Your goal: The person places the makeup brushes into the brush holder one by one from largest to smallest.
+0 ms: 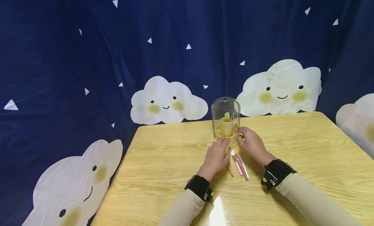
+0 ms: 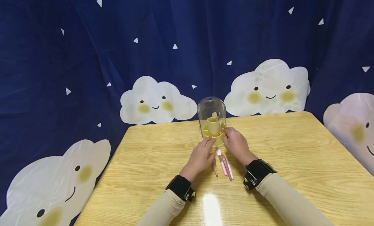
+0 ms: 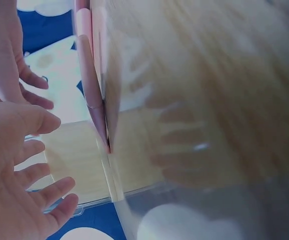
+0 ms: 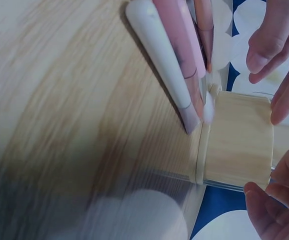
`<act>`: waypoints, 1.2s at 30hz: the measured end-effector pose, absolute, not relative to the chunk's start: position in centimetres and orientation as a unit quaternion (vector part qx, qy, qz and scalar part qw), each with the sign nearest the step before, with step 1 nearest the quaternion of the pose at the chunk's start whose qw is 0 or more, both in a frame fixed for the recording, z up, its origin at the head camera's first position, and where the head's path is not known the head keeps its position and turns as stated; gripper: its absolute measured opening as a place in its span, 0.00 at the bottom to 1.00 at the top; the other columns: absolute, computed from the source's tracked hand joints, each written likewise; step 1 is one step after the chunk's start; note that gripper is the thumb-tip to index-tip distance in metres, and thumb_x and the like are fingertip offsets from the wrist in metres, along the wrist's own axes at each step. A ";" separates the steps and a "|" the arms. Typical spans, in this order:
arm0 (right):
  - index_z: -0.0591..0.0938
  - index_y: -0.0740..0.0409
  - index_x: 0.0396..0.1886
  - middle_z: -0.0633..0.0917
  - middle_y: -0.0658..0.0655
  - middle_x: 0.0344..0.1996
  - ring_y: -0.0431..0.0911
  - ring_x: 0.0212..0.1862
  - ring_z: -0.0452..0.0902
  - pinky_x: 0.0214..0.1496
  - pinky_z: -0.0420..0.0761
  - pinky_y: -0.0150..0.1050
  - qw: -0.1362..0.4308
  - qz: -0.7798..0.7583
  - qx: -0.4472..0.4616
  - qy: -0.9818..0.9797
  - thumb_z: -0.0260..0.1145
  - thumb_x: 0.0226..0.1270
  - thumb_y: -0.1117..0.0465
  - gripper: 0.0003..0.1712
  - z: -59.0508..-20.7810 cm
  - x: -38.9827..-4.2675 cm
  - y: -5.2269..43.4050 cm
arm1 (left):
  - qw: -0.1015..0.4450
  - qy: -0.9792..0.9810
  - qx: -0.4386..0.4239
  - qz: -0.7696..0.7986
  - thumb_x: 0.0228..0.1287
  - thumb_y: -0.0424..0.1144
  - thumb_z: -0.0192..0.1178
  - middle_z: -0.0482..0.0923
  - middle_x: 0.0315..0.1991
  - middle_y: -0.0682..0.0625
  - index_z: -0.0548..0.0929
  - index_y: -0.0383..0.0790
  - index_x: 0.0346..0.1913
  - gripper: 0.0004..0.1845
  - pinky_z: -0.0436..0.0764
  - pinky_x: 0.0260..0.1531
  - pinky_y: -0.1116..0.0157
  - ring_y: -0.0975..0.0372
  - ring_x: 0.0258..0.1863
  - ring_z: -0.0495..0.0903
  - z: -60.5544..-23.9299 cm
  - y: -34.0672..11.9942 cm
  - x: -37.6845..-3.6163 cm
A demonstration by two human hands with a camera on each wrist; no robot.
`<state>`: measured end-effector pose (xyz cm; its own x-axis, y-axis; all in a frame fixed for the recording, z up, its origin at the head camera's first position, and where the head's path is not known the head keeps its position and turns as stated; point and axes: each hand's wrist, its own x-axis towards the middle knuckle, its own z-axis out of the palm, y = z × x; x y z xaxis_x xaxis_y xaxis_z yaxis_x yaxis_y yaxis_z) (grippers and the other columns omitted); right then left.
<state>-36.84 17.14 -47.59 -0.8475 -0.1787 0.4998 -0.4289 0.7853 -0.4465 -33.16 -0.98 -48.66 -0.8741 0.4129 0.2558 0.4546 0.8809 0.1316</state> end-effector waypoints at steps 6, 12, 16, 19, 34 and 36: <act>0.83 0.73 0.53 0.83 0.72 0.54 0.58 0.41 0.85 0.39 0.84 0.53 0.208 0.285 0.176 -0.919 0.62 0.65 0.72 0.18 -47.8 -36.8 17.6 | 0.111 -0.964 -0.210 -0.117 0.72 0.45 0.62 0.68 0.73 0.45 0.71 0.47 0.73 0.29 0.79 0.58 0.55 0.52 0.68 0.73 -47.8 -0.5 -32.5; 0.83 0.71 0.54 0.83 0.71 0.55 0.53 0.35 0.81 0.35 0.81 0.47 0.208 0.295 0.189 -0.913 0.62 0.64 0.72 0.19 -48.3 -36.9 18.1 | 0.114 -0.963 -0.192 -0.151 0.64 0.43 0.69 0.80 0.53 0.48 0.83 0.42 0.57 0.19 0.81 0.48 0.67 0.58 0.53 0.80 -47.1 0.9 -30.8; 0.83 0.69 0.57 0.83 0.69 0.56 0.49 0.31 0.76 0.31 0.76 0.40 0.196 0.308 0.190 -0.912 0.61 0.64 0.72 0.21 -48.3 -37.0 18.6 | 0.074 -0.970 -0.183 -0.139 0.61 0.41 0.70 0.79 0.35 0.53 0.83 0.42 0.41 0.10 0.77 0.30 0.73 0.64 0.36 0.80 -47.3 2.2 -29.9; 0.81 0.67 0.60 0.82 0.68 0.58 0.46 0.29 0.73 0.28 0.72 0.36 0.174 0.316 0.186 -0.914 0.61 0.66 0.72 0.22 -48.3 -37.1 18.9 | 0.039 -0.980 -0.169 -0.102 0.61 0.44 0.71 0.78 0.31 0.53 0.81 0.44 0.39 0.11 0.75 0.25 0.71 0.64 0.33 0.80 -47.5 2.9 -29.7; 0.79 0.66 0.63 0.83 0.67 0.57 0.39 0.17 0.63 0.19 0.65 0.33 0.148 0.329 0.197 -0.912 0.59 0.67 0.72 0.24 -48.1 -36.8 19.4 | 0.018 -0.991 -0.111 -0.069 0.57 0.46 0.72 0.84 0.31 0.54 0.80 0.46 0.32 0.12 0.82 0.29 0.67 0.64 0.34 0.84 -48.1 4.7 -30.2; 0.79 0.67 0.64 0.83 0.68 0.56 0.40 0.18 0.64 0.20 0.65 0.34 0.147 0.330 0.200 -0.911 0.59 0.67 0.73 0.24 -48.1 -36.8 19.4 | 0.015 -0.993 -0.096 -0.063 0.57 0.46 0.73 0.84 0.32 0.54 0.81 0.46 0.33 0.12 0.83 0.32 0.67 0.64 0.35 0.85 -48.0 5.0 -30.3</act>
<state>-36.83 19.42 -48.07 -0.8765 -0.2671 0.4006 -0.4618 0.7019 -0.5423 -30.31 4.97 -48.04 -0.9811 0.1891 0.0413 0.1928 0.9735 0.1229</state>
